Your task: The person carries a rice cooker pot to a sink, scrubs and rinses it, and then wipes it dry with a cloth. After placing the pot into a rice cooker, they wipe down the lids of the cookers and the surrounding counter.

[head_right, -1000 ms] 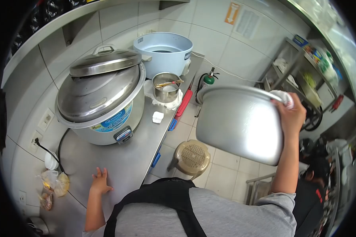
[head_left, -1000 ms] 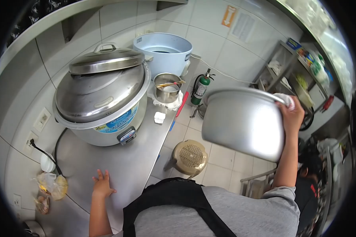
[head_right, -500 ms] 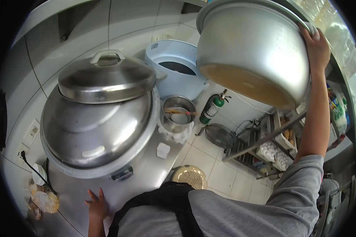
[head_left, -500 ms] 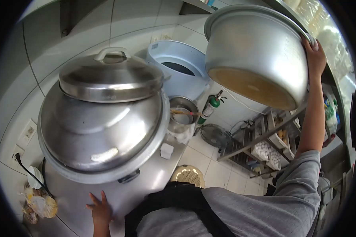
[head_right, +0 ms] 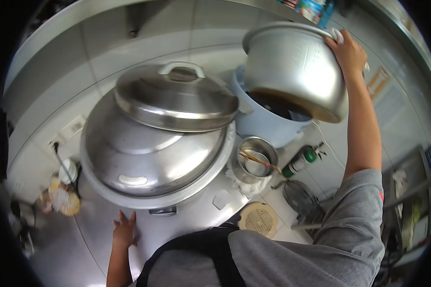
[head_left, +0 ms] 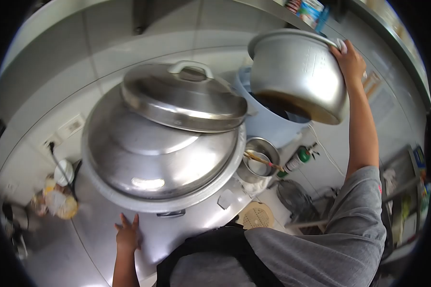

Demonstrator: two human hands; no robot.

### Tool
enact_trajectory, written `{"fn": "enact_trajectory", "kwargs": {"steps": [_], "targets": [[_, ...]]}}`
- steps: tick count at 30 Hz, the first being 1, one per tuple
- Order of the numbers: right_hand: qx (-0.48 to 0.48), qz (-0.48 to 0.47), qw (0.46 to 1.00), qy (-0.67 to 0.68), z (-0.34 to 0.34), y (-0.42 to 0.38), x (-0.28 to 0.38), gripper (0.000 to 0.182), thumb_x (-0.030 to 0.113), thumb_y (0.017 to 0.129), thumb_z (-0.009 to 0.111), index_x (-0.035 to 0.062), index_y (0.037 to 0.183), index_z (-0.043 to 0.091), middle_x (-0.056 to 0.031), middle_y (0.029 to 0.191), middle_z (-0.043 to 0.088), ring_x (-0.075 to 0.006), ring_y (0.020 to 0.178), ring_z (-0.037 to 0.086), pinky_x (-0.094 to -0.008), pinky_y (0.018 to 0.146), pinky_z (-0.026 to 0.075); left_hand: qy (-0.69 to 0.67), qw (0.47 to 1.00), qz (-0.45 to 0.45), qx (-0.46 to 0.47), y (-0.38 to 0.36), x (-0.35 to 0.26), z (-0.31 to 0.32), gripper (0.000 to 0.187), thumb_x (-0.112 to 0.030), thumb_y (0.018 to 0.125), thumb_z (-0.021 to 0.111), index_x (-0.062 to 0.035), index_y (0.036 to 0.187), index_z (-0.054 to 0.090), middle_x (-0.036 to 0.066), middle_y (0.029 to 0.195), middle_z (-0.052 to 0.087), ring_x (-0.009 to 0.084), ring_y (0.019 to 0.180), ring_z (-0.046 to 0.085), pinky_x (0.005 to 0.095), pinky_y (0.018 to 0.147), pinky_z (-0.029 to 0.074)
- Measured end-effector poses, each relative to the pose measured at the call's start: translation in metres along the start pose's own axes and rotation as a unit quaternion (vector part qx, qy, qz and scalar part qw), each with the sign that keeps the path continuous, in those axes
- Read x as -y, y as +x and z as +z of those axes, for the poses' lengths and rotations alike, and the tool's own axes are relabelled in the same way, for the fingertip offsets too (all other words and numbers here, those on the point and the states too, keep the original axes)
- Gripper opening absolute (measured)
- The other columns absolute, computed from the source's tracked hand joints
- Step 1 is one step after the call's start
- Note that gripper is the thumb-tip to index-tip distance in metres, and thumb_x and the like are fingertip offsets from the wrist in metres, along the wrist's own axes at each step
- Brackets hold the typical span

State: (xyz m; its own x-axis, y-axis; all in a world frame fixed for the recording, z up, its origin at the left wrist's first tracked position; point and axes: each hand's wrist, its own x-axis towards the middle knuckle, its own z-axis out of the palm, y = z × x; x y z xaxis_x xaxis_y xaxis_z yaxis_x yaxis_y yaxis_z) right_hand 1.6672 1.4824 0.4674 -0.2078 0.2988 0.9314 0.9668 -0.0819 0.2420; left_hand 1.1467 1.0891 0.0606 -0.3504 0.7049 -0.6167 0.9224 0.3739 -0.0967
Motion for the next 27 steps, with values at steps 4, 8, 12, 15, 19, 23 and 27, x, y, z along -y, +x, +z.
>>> {"fn": "enact_trajectory", "kwargs": {"steps": [4, 8, 12, 15, 19, 23, 27], "targets": [[-0.008, -0.003, 0.999, 0.054, 0.053, -0.029, 0.001, 0.041, 0.054, 0.074, 0.068, 0.0177, 0.094, 0.063, -0.0117, 0.077, 0.069, -0.0342, 0.073, 0.066, -0.044, 0.06, 0.051, -0.029, 0.997, -0.037, -0.067, -0.01, -0.013, 0.021, 0.099, -0.004, 0.066, 0.075, -0.0352, 0.146, 0.026, 0.016, 0.155, 0.014, 0.0441, 0.129, 0.038, 0.041, 0.09, 0.052], [-0.011, -0.001, 0.993, 0.115, 0.099, -0.071, -0.007, 0.036, 0.043, 0.072, 0.074, 0.0172, 0.094, 0.062, -0.009, 0.074, 0.068, -0.031, 0.066, 0.065, -0.0415, 0.06, 0.048, -0.133, 0.969, -0.093, -0.184, -0.043, -0.053, 0.059, 0.07, 0.001, 0.078, 0.055, -0.0306, 0.14, 0.042, 0.012, 0.144, 0.038, 0.0335, 0.118, 0.05, 0.0405, 0.087, 0.052], [-0.036, -0.058, 0.974, 0.214, 0.1, -0.12, -0.018, 0.036, 0.034, 0.069, 0.078, 0.0146, 0.095, 0.062, -0.0054, 0.075, 0.066, -0.0269, 0.068, 0.062, -0.0383, 0.064, 0.045, -0.255, 0.916, -0.135, -0.278, -0.085, -0.101, 0.099, 0.058, -0.007, 0.077, 0.065, -0.0229, 0.131, 0.052, 0.011, 0.134, 0.045, 0.033, 0.118, 0.049, 0.041, 0.089, 0.05], [-0.005, -0.101, 0.955, 0.277, 0.102, -0.161, -0.023, 0.038, 0.032, 0.068, 0.079, 0.0115, 0.096, 0.062, -0.0046, 0.08, 0.062, -0.0237, 0.078, 0.06, -0.0373, 0.071, 0.04, -0.321, 0.88, -0.166, -0.31, -0.103, -0.134, 0.127, 0.057, -0.016, 0.073, 0.075, -0.0185, 0.127, 0.057, 0.013, 0.132, 0.046, 0.034, 0.119, 0.047, 0.0412, 0.092, 0.048], [0.083, -0.18, 0.938, 0.283, 0.107, -0.231, -0.033, 0.04, 0.029, 0.068, 0.079, 0.009, 0.097, 0.061, -0.006, 0.087, 0.06, -0.0269, 0.082, 0.056, -0.0389, 0.073, 0.039, -0.281, 0.88, -0.148, -0.354, -0.107, -0.158, 0.136, 0.053, -0.023, 0.076, 0.075, -0.0185, 0.126, 0.058, 0.017, 0.133, 0.046, 0.0362, 0.121, 0.046, 0.0426, 0.097, 0.044], [0.164, -0.163, 0.883, 0.408, 0.101, -0.272, -0.039, 0.032, 0.023, 0.074, 0.075, 0.0059, 0.095, 0.059, -0.0091, 0.086, 0.059, -0.0301, 0.081, 0.054, -0.0407, 0.074, 0.04, -0.294, 0.887, -0.178, -0.309, -0.108, -0.16, 0.125, 0.051, -0.03, 0.079, 0.071, -0.0188, 0.127, 0.058, 0.02, 0.137, 0.046, 0.0386, 0.122, 0.046, 0.0444, 0.099, 0.043], [0.159, 0.04, 0.791, 0.589, 0.073, -0.21, -0.003, 0.025, 0.023, 0.09, 0.062, 0.0027, 0.104, 0.058, -0.0104, 0.095, 0.061, -0.0218, 0.086, 0.058, -0.0334, 0.076, 0.046, -0.305, 0.88, -0.178, -0.318, -0.104, -0.163, 0.129, 0.051, -0.03, 0.078, 0.072, -0.0193, 0.126, 0.059, 0.021, 0.135, 0.048, 0.0395, 0.121, 0.047, 0.0447, 0.099, 0.043]]}}
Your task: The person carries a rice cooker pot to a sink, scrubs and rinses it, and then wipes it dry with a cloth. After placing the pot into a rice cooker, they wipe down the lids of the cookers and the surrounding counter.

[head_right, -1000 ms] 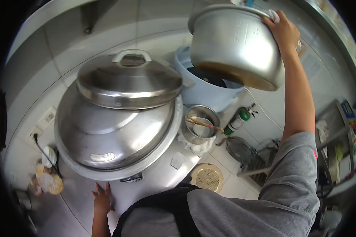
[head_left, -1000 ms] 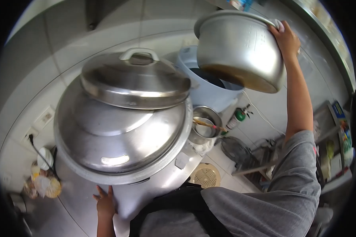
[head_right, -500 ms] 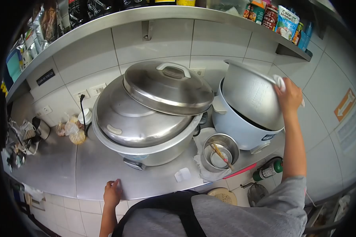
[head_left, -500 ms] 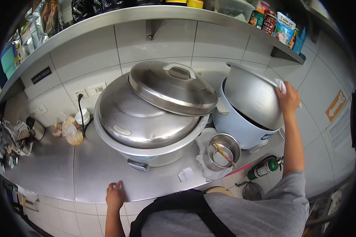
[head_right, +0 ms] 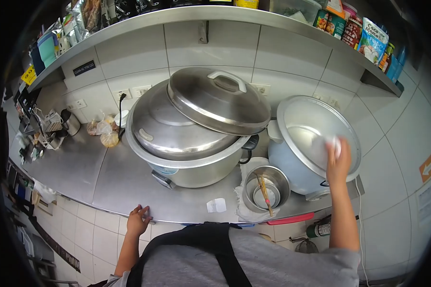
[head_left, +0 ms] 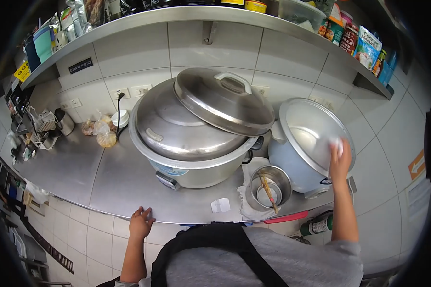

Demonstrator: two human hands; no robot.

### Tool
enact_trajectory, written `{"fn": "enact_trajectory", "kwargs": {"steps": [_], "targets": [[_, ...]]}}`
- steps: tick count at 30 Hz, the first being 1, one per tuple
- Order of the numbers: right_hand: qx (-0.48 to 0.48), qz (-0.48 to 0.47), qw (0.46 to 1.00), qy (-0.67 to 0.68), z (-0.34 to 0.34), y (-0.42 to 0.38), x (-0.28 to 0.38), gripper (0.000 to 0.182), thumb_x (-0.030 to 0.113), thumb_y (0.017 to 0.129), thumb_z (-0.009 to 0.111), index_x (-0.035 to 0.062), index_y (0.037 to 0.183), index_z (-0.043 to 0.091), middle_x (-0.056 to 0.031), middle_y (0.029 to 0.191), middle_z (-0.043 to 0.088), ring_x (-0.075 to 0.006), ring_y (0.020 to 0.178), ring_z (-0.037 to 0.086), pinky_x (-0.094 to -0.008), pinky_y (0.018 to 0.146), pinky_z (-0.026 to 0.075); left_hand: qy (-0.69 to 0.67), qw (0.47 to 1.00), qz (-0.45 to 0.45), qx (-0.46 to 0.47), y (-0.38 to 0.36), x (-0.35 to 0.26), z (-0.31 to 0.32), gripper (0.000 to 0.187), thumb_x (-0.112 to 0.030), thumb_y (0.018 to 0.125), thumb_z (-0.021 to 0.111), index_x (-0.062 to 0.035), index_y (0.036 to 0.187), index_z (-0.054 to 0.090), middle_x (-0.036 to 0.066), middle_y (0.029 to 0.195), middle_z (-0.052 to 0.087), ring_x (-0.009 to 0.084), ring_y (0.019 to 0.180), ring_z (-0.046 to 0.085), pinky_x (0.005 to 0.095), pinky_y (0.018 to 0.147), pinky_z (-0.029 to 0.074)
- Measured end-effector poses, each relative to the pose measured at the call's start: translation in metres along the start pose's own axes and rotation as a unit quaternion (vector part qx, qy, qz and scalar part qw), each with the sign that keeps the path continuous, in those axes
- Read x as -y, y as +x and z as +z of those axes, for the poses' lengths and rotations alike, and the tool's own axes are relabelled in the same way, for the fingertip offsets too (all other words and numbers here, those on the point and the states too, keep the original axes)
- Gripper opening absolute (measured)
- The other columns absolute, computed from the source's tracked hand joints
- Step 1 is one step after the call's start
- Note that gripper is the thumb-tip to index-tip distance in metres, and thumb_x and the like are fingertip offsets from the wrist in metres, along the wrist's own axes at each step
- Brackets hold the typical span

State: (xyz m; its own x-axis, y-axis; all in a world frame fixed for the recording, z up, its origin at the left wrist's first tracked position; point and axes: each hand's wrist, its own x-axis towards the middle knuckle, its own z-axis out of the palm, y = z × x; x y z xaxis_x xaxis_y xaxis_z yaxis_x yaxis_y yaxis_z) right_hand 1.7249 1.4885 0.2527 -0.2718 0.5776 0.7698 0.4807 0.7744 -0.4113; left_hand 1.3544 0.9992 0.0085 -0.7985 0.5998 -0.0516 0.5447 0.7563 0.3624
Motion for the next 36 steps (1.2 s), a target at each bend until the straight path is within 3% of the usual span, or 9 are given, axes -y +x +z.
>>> {"fn": "enact_trajectory", "kwargs": {"steps": [2, 7, 8, 10, 14, 17, 23, 30, 36], "targets": [[0.0, 0.072, 0.978, 0.197, 0.043, 0.054, 0.028, 0.034, 0.028, 0.098, 0.051, 0.0019, 0.121, 0.05, -0.009, 0.103, 0.062, -0.0142, 0.093, 0.059, -0.0263, 0.08, 0.047, 0.002, 1.0, 0.003, -0.01, 0.001, 0.003, 0.002, 0.051, -0.03, 0.077, 0.073, -0.0194, 0.126, 0.059, 0.021, 0.135, 0.049, 0.0398, 0.121, 0.047, 0.0448, 0.099, 0.043], [0.06, 0.173, 0.936, 0.301, 0.247, 0.149, 0.053, 0.061, 0.044, 0.095, 0.05, -0.0005, 0.134, 0.037, -0.0219, 0.129, 0.046, -0.0268, 0.118, 0.047, -0.0356, 0.099, 0.038, 0.001, 0.999, 0.023, -0.024, -0.005, 0.01, 0.009, 0.056, -0.03, 0.077, 0.073, -0.0189, 0.129, 0.056, 0.022, 0.137, 0.046, 0.0419, 0.123, 0.045, 0.0457, 0.101, 0.041], [0.088, 0.089, 0.964, 0.234, 0.268, 0.148, 0.069, 0.061, 0.038, 0.094, 0.053, -0.0005, 0.137, 0.036, -0.0241, 0.132, 0.046, -0.0336, 0.12, 0.048, -0.0369, 0.101, 0.039, -0.005, 0.999, 0.031, -0.031, -0.007, 0.014, 0.012, 0.057, -0.03, 0.077, 0.073, -0.0188, 0.13, 0.055, 0.022, 0.138, 0.045, 0.0426, 0.124, 0.044, 0.0458, 0.102, 0.04], [0.323, 0.068, 0.906, 0.266, 0.286, 0.146, 0.093, 0.058, 0.033, 0.092, 0.058, -0.0007, 0.135, 0.04, -0.025, 0.129, 0.05, -0.0369, 0.117, 0.052, -0.0392, 0.095, 0.044, 0.003, 0.999, 0.032, -0.026, -0.008, 0.017, 0.015, 0.06, -0.033, 0.078, 0.072, -0.0195, 0.132, 0.053, 0.022, 0.14, 0.043, 0.0426, 0.126, 0.043, 0.0452, 0.104, 0.038], [0.245, -0.08, 0.96, 0.108, 0.321, 0.17, 0.086, 0.049, 0.028, 0.088, 0.061, -0.0019, 0.124, 0.047, -0.0265, 0.114, 0.059, -0.0396, 0.103, 0.059, -0.0426, 0.085, 0.048, 0.022, 0.999, 0.041, -0.017, -0.008, 0.015, 0.007, 0.061, -0.036, 0.078, 0.072, -0.0202, 0.133, 0.051, 0.022, 0.14, 0.043, 0.0414, 0.126, 0.043, 0.0446, 0.104, 0.038], [0.24, -0.221, 0.945, -0.008, 0.271, 0.171, 0.132, 0.036, 0.024, 0.085, 0.062, -0.0026, 0.106, 0.051, -0.028, 0.092, 0.063, -0.0452, 0.087, 0.059, -0.0475, 0.077, 0.047, 0.038, 0.998, 0.045, 0.005, -0.006, 0.012, -0.002, 0.059, -0.034, 0.078, 0.071, -0.0194, 0.132, 0.052, 0.02, 0.139, 0.045, 0.0391, 0.122, 0.047, 0.0434, 0.101, 0.041], [0.228, -0.176, 0.953, -0.089, 0.148, 0.152, 0.178, 0.029, 0.02, 0.086, 0.061, -0.0027, 0.102, 0.052, -0.0277, 0.091, 0.063, -0.0456, 0.085, 0.058, -0.0474, 0.074, 0.046, 0.027, 0.993, 0.096, 0.064, 0.011, 0.024, -0.018, 0.056, -0.032, 0.078, 0.072, -0.0164, 0.128, 0.055, 0.019, 0.136, 0.048, 0.0383, 0.113, 0.054, 0.0422, 0.094, 0.047], [0.058, 0.1, 0.993, -0.004, -0.038, 0.06, 0.101, 0.037, 0.023, 0.087, 0.062, 0.0013, 0.116, 0.055, -0.0129, 0.102, 0.065, -0.0262, 0.096, 0.062, -0.0398, 0.082, 0.05, 0.094, 0.979, 0.147, 0.109, 0.024, 0.028, -0.017, 0.068, -0.036, 0.073, 0.076, -0.0164, 0.132, 0.051, 0.02, 0.138, 0.045, 0.0392, 0.111, 0.055, 0.0422, 0.089, 0.05], [-0.022, 0.231, 0.945, 0.232, -0.114, 0.015, -0.048, 0.036, 0.024, 0.089, 0.061, 0.0027, 0.116, 0.055, -0.0116, 0.104, 0.065, -0.0255, 0.096, 0.062, -0.0392, 0.082, 0.051, 0.152, 0.968, 0.133, 0.146, 0.038, 0.014, -0.024, 0.062, -0.043, 0.075, 0.072, -0.0121, 0.126, 0.054, 0.022, 0.125, 0.055, 0.037, 0.089, 0.066, 0.0422, 0.072, 0.055]]}}
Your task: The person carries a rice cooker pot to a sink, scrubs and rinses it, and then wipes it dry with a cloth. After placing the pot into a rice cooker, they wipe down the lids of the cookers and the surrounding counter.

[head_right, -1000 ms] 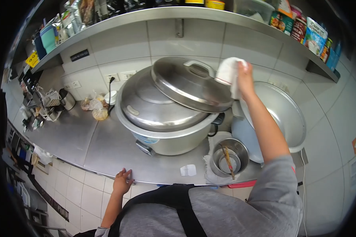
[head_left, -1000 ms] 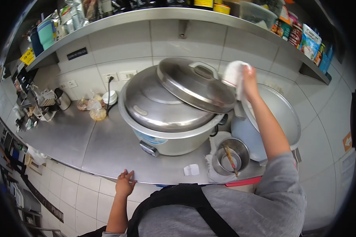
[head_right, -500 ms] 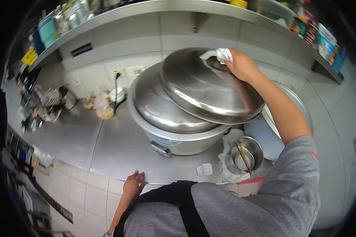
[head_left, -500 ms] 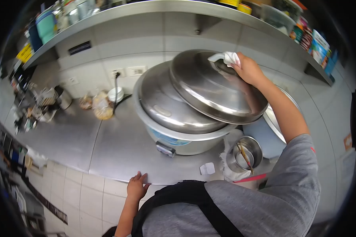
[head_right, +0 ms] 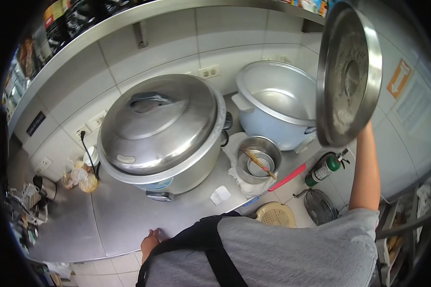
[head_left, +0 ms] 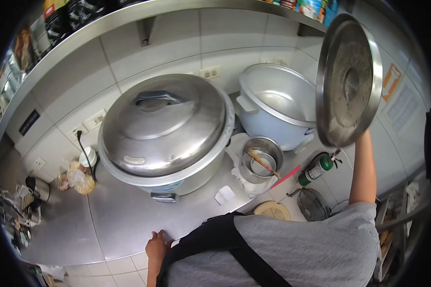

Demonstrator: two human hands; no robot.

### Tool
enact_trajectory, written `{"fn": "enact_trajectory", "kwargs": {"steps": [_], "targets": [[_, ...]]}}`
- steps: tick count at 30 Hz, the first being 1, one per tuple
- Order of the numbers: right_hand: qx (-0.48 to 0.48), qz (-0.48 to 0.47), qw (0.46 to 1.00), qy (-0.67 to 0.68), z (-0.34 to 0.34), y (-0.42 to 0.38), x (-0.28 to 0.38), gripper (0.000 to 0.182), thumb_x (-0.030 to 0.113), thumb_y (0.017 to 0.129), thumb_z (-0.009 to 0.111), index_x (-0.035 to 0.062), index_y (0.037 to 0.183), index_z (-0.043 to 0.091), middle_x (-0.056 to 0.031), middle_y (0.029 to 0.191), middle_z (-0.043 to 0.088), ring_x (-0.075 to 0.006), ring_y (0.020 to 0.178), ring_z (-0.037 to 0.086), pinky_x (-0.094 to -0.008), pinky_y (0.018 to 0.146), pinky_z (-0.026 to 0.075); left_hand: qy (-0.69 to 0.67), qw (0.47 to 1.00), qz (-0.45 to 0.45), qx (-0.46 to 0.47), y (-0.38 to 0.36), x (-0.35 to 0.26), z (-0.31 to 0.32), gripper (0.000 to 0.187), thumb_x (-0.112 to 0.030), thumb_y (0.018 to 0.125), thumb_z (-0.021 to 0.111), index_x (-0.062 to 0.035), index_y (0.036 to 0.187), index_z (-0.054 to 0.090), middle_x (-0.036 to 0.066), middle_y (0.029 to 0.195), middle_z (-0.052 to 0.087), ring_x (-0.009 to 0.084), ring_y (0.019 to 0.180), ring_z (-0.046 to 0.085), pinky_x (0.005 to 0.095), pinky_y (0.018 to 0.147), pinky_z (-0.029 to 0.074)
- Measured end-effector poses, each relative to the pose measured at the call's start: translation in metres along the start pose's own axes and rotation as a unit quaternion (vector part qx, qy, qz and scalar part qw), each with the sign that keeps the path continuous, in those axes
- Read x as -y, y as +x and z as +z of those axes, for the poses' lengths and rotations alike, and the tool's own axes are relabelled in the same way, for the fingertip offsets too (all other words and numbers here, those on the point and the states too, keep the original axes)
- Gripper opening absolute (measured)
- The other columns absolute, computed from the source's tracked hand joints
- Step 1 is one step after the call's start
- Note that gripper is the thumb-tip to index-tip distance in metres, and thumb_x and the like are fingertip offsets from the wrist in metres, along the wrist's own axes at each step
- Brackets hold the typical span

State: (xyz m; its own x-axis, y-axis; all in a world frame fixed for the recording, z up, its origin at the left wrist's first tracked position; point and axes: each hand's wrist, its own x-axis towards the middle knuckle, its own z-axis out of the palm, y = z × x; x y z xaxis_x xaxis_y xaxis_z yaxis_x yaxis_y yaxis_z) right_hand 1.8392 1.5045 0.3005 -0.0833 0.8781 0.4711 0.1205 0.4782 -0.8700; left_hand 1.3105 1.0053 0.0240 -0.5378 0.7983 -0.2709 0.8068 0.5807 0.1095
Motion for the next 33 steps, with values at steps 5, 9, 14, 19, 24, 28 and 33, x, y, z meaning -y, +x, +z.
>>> {"fn": "enact_trajectory", "kwargs": {"steps": [5, 9, 14, 19, 24, 28, 33], "targets": [[-0.045, 0.084, 0.956, 0.278, -0.006, 0.012, -0.059, 0.035, 0.025, 0.09, 0.059, 0.0041, 0.117, 0.056, -0.0102, 0.105, 0.064, -0.0249, 0.096, 0.062, -0.0386, 0.082, 0.051, 0.028, 0.999, 0.024, -0.004, 0.005, -0.003, -0.002, 0.061, -0.046, 0.076, 0.071, -0.0109, 0.123, 0.053, 0.022, 0.116, 0.06, 0.0363, 0.081, 0.067, 0.0427, 0.067, 0.055], [-0.102, 0.24, 0.899, 0.352, 0.001, 0.004, -0.116, 0.035, 0.029, 0.093, 0.054, 0.0037, 0.117, 0.055, -0.0124, 0.103, 0.064, -0.0259, 0.094, 0.062, -0.0403, 0.079, 0.052, 0.038, 0.998, -0.018, 0.042, 0.009, -0.01, -0.004, 0.062, -0.047, 0.076, 0.071, -0.0107, 0.122, 0.052, 0.021, 0.115, 0.059, 0.0357, 0.081, 0.067, 0.0438, 0.064, 0.054], [-0.083, 0.296, 0.949, 0.068, -0.022, 0.016, -0.153, 0.033, 0.029, 0.092, 0.055, 0.0004, 0.109, 0.061, -0.0136, 0.094, 0.066, -0.0262, 0.084, 0.063, -0.0408, 0.072, 0.051, 0.026, 0.999, 0.001, 0.034, 0.008, 0.0, 0.003, 0.063, -0.046, 0.075, 0.071, -0.0105, 0.124, 0.052, 0.022, 0.118, 0.056, 0.0364, 0.082, 0.067, 0.0448, 0.066, 0.054], [-0.063, 0.143, 0.933, -0.323, -0.049, -0.015, -0.104, 0.034, 0.024, 0.085, 0.059, -0.0034, 0.104, 0.064, -0.0185, 0.096, 0.068, -0.0276, 0.084, 0.065, -0.0393, 0.071, 0.049, 0.035, 0.999, -0.016, 0.022, 0.007, -0.004, 0.005, 0.065, -0.046, 0.075, 0.071, -0.0103, 0.126, 0.051, 0.023, 0.121, 0.055, 0.0371, 0.085, 0.067, 0.0447, 0.068, 0.054], [-0.188, 0.08, 0.881, -0.426, -0.042, -0.047, -0.056, 0.039, 0.027, 0.088, 0.057, -0.0041, 0.111, 0.06, -0.0184, 0.103, 0.067, -0.0242, 0.092, 0.064, -0.0359, 0.078, 0.048, 0.002, 1.0, 0.005, 0.001, 0.003, 0.003, 0.008, 0.065, -0.046, 0.077, 0.07, -0.0101, 0.128, 0.051, 0.025, 0.13, 0.051, 0.0373, 0.091, 0.066, 0.0433, 0.073, 0.054], [-0.123, -0.027, 0.986, -0.113, 0.076, -0.028, -0.003, 0.044, 0.035, 0.094, 0.053, -0.0007, 0.12, 0.056, -0.0108, 0.113, 0.062, -0.0181, 0.099, 0.059, -0.032, 0.087, 0.045, 0.009, 0.999, -0.013, 0.031, 0.0, -0.007, -0.005, 0.059, -0.045, 0.081, 0.066, -0.0089, 0.126, 0.051, 0.026, 0.13, 0.051, 0.0365, 0.095, 0.065, 0.043, 0.076, 0.054], [0.166, 0.016, 0.985, 0.038, 0.294, -0.025, 0.066, 0.052, 0.049, 0.097, 0.045, 0.0018, 0.118, 0.054, -0.0067, 0.104, 0.059, -0.0154, 0.094, 0.052, -0.0302, 0.087, 0.041, 0.002, 0.999, -0.028, 0.046, 0.0, -0.016, -0.015, 0.058, -0.044, 0.082, 0.066, -0.0059, 0.123, 0.051, 0.029, 0.13, 0.05, 0.0373, 0.094, 0.065, 0.0427, 0.075, 0.054]]}}
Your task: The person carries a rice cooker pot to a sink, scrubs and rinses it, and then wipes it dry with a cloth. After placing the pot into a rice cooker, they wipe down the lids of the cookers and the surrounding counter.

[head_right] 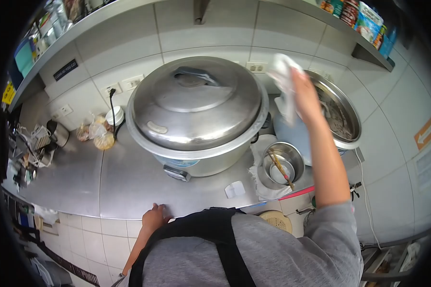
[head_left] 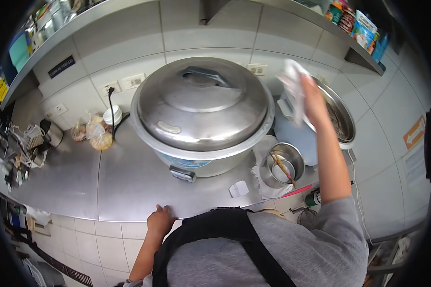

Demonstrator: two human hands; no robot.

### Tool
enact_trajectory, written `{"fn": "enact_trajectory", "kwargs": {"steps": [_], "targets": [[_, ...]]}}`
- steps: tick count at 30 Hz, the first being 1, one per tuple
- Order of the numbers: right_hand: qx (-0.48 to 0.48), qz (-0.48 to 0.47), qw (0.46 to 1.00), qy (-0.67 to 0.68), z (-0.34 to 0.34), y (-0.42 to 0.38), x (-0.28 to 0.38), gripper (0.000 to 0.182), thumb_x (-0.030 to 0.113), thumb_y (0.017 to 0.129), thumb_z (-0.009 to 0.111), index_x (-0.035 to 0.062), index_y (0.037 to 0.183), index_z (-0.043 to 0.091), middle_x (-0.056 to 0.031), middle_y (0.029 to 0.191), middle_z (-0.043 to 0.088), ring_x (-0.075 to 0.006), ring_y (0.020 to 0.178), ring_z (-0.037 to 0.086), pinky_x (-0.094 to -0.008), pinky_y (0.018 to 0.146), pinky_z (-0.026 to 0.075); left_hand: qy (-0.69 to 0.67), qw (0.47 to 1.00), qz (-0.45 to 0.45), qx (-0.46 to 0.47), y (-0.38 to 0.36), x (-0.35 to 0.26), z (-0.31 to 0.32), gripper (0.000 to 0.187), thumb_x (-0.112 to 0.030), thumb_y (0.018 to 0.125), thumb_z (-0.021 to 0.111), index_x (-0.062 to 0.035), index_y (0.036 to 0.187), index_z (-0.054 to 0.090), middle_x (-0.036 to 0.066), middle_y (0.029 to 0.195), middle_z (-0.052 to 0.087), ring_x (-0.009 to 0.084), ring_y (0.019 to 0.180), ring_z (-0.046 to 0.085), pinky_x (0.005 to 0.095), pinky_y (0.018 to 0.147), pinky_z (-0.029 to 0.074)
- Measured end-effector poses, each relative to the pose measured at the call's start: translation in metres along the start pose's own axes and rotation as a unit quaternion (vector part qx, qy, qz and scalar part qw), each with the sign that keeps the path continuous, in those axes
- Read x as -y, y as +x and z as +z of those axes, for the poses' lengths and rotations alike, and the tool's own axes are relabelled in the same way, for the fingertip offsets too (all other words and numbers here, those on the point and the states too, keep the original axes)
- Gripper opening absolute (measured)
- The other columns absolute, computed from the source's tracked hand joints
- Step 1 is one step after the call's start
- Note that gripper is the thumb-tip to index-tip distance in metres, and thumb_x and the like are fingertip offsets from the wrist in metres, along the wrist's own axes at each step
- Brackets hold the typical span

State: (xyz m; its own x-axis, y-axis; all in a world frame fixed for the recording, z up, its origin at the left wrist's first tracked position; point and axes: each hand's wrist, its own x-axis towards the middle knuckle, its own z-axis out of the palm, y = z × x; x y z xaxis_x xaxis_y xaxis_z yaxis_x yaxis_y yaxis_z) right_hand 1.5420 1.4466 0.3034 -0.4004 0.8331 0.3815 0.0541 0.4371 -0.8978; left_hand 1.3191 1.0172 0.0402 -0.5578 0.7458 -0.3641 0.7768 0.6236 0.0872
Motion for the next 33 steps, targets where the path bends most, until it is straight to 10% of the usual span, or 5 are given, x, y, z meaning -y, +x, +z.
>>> {"fn": "enact_trajectory", "kwargs": {"steps": [5, 9, 11, 20, 33], "targets": [[0.259, -0.017, 0.962, -0.081, 0.163, 0.071, -0.002, 0.058, 0.048, 0.096, 0.042, -0.003, 0.124, 0.049, -0.0167, 0.108, 0.06, -0.0234, 0.094, 0.055, -0.0345, 0.089, 0.044, -0.011, 0.997, 0.024, -0.067, -0.007, 0.006, 0.012, 0.058, -0.044, 0.08, 0.068, -0.0039, 0.119, 0.053, 0.032, 0.128, 0.05, 0.0374, 0.093, 0.065, 0.0415, 0.072, 0.055], [0.369, -0.054, 0.868, -0.327, 0.185, 0.093, 0.016, 0.061, 0.027, 0.091, 0.057, 0.0023, 0.142, 0.036, -0.0219, 0.131, 0.053, -0.0253, 0.11, 0.056, -0.034, 0.095, 0.043, -0.073, 0.993, 0.024, -0.095, -0.009, 0.02, 0.017, 0.05, -0.038, 0.079, 0.069, -0.0028, 0.112, 0.058, 0.026, 0.131, 0.05, 0.0377, 0.095, 0.064, 0.0421, 0.076, 0.054], [0.44, -0.019, 0.863, -0.248, 0.18, 0.095, 0.035, 0.06, 0.018, 0.084, 0.067, 0.0015, 0.137, 0.044, -0.0185, 0.121, 0.059, -0.0226, 0.098, 0.061, -0.0308, 0.086, 0.048, -0.108, 0.989, 0.014, -0.098, -0.006, 0.03, 0.026, 0.046, -0.035, 0.08, 0.068, -0.0025, 0.11, 0.06, 0.022, 0.128, 0.054, 0.0365, 0.095, 0.063, 0.0423, 0.078, 0.054], [0.304, -0.216, 0.828, -0.418, 0.205, 0.092, 0.021, 0.057, 0.043, 0.083, 0.065, -0.0078, 0.108, 0.056, -0.0267, 0.092, 0.064, -0.0373, 0.087, 0.063, -0.0406, 0.08, 0.048, -0.231, 0.961, 0.04, -0.148, 0.004, 0.065, 0.016, 0.035, -0.032, 0.083, 0.067, -0.0072, 0.107, 0.064, 0.015, 0.084, 0.068, 0.0341, 0.075, 0.065, 0.0413, 0.068, 0.052], [0.156, -0.192, 0.809, -0.534, 0.064, 0.099, 0.091, 0.045, 0.039, 0.09, 0.059, -0.0028, 0.105, 0.057, -0.0208, 0.088, 0.065, -0.0305, 0.08, 0.063, -0.0368, 0.077, 0.047, -0.239, 0.963, 0.104, -0.066, 0.032, 0.068, -0.019, 0.032, -0.032, 0.087, 0.062, -0.008, 0.107, 0.064, 0.014, 0.08, 0.068, 0.0335, 0.075, 0.066, 0.0413, 0.067, 0.052]]}}
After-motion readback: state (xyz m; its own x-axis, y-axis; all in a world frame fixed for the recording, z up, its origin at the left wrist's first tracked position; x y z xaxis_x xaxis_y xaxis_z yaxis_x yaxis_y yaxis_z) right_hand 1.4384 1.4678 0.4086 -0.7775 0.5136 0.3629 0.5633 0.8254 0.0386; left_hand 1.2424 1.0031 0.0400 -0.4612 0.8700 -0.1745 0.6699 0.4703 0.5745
